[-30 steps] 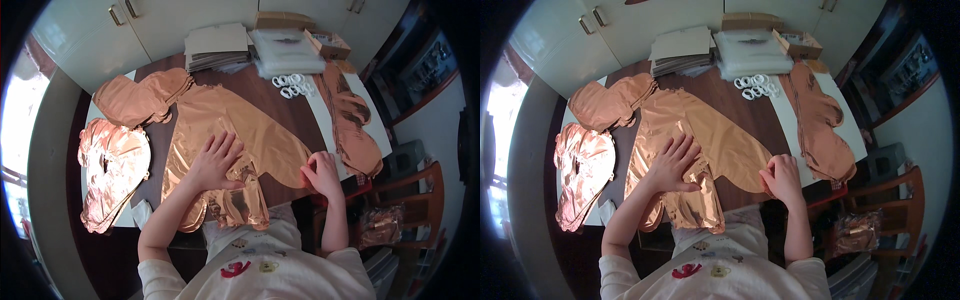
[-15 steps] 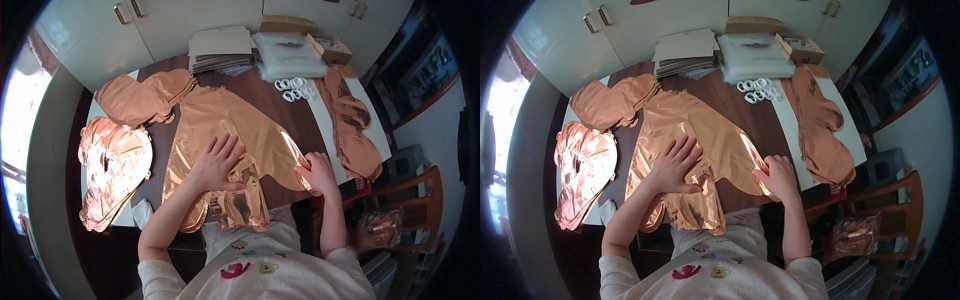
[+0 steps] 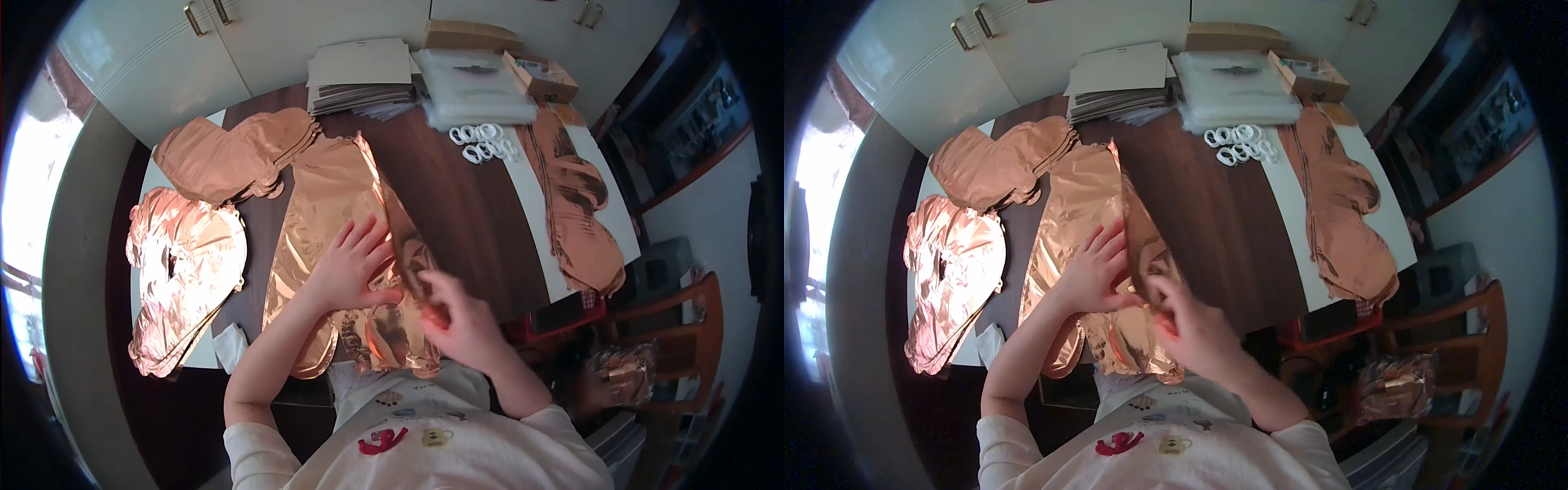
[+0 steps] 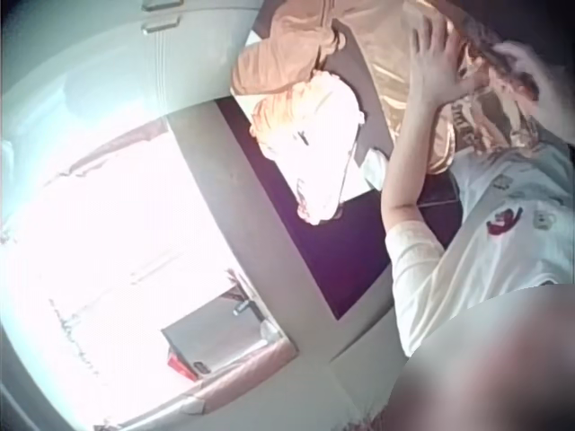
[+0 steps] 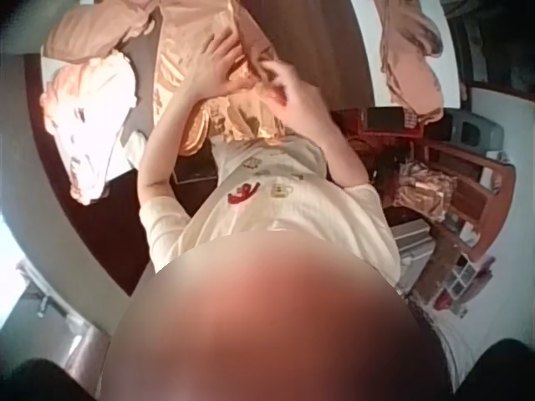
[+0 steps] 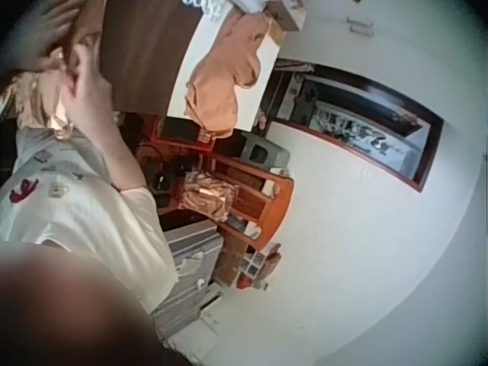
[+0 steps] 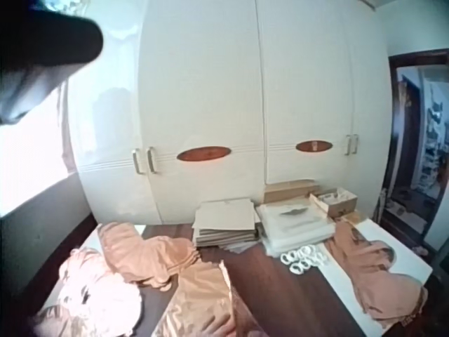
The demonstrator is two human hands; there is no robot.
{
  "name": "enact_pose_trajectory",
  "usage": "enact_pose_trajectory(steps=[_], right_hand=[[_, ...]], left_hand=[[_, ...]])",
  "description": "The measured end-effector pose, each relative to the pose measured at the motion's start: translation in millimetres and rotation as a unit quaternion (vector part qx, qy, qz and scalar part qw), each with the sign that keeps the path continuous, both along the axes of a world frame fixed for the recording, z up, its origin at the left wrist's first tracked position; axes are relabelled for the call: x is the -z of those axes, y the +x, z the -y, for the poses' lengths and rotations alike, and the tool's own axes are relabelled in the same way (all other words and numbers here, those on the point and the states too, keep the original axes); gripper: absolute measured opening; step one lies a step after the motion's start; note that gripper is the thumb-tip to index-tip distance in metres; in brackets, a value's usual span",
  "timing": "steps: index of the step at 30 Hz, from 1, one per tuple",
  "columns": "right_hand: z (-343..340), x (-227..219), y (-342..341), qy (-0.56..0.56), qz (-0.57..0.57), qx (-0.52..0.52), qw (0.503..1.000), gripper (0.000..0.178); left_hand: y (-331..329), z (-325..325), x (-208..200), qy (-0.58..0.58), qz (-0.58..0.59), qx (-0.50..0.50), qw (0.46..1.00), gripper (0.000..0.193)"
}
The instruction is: Fold a metallic letter balloon and place it into a cardboard packaging sleeve.
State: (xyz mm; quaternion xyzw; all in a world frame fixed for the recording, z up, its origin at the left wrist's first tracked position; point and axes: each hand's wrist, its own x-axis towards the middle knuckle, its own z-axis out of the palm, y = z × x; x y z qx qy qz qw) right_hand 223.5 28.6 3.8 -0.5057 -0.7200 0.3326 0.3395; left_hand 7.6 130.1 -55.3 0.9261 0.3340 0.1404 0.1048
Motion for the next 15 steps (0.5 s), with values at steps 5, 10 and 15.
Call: enact_pose_trajectory(steps=[5, 10, 15], right_hand=[[-4, 19, -36, -0.013, 0.009, -0.077, 0.997, 0.049], [-10, 36, -48, 0.036, -0.007, -0.052, 0.998, 0.048], [-20, 23, -33, -0.006, -0.062, -0.120, 0.991, 0.047]], left_hand=[[1, -1, 1, -0.156, 0.303, -0.108, 0.934, 0.031], [6, 0, 9, -0.308, 0.425, -0.145, 0.839, 0.040], [4, -2, 7, -0.269, 0.406, -0.156, 0.859, 0.056]])
